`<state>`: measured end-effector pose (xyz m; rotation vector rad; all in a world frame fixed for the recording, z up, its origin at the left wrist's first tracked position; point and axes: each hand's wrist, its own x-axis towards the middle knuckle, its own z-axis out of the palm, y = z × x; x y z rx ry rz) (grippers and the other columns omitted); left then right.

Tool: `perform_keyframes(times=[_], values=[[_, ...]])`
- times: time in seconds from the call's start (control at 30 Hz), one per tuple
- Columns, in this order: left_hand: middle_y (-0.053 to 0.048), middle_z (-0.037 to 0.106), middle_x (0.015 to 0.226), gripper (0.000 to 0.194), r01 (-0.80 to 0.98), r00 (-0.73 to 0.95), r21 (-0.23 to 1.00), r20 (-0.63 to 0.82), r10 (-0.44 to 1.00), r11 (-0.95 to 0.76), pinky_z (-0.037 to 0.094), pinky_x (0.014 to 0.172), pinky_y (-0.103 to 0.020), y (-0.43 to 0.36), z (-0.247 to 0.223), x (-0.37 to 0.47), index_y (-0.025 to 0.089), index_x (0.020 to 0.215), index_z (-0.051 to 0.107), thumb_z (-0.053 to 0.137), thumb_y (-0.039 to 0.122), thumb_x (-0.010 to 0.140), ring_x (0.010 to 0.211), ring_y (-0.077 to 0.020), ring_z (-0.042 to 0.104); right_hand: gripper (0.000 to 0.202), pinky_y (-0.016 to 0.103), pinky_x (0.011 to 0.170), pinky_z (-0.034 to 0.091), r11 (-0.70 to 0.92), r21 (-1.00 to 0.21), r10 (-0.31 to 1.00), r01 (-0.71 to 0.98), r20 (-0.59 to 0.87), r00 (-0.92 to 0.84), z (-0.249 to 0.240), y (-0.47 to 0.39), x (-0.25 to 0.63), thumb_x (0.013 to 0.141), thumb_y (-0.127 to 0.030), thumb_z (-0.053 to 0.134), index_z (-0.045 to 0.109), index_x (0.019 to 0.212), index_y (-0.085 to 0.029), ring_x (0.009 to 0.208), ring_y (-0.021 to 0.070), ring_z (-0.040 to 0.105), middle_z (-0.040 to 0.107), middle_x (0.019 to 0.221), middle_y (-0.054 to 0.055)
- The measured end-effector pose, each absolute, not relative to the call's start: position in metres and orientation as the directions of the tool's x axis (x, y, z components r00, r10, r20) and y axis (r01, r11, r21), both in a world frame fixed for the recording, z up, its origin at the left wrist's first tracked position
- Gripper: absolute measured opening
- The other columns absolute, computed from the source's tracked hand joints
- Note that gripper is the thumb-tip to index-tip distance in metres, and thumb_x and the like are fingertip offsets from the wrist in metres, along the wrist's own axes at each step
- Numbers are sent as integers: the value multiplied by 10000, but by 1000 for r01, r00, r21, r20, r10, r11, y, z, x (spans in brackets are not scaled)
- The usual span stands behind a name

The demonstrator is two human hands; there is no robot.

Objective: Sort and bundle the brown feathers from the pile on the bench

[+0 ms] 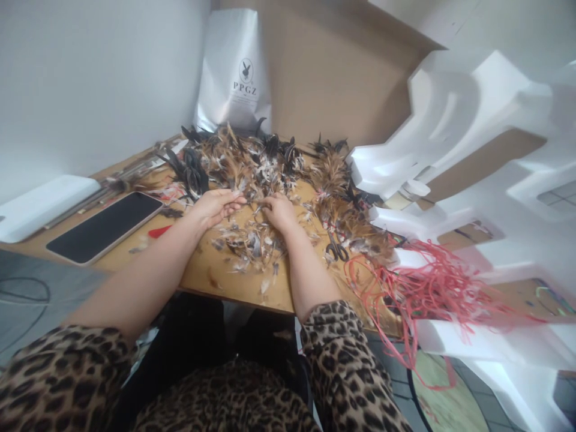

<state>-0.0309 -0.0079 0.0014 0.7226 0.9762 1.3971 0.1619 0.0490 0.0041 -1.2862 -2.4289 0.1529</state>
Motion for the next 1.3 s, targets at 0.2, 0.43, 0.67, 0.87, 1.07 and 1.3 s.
perform_keyframes(times=[0.2,0.43,0.67,0.87,1.07,1.3], values=[[-111,705,727,85,-452,-58,888,-121,991,83,468,449,-118,-8,1,-31,63,768,661,675,127,714,501,-70,609,284,358,833,421,537,-112,837,836,192,-512,3,45,153,840,-226,424,671,979,-206,969,246,538,587,1001,122],[-112,700,709,67,-477,-71,872,-160,985,107,455,423,-120,-8,4,-30,64,755,653,674,109,710,494,-79,610,281,307,814,405,570,-185,816,801,242,-525,3,44,154,880,-250,365,633,884,-165,933,206,528,577,976,116],[-136,703,837,55,-505,-76,859,-146,986,89,468,458,-117,-8,5,-30,49,759,659,660,80,714,574,-77,630,217,267,838,377,650,-292,743,702,439,-505,10,42,156,879,-236,384,585,846,-163,923,170,498,536,940,78],[-143,698,890,35,-511,-56,858,-88,995,47,496,542,-125,-8,2,-29,42,732,668,642,64,725,665,-90,649,224,291,838,366,699,-163,670,696,488,-559,13,36,149,894,-245,380,585,851,-166,907,191,481,535,929,88],[-125,677,663,74,-353,-82,930,-143,986,106,511,569,-152,-10,3,-23,27,691,677,693,98,684,574,-103,637,246,301,855,367,733,-177,634,657,528,-565,13,29,144,902,-265,368,588,865,-163,922,189,478,543,942,93],[-112,689,712,41,-470,-191,883,-93,977,-8,515,623,-139,-6,3,-26,43,696,670,656,79,711,621,-83,644,205,260,775,413,592,-693,795,411,587,-156,4,39,139,824,-322,487,599,814,-150,790,139,517,578,835,46]])
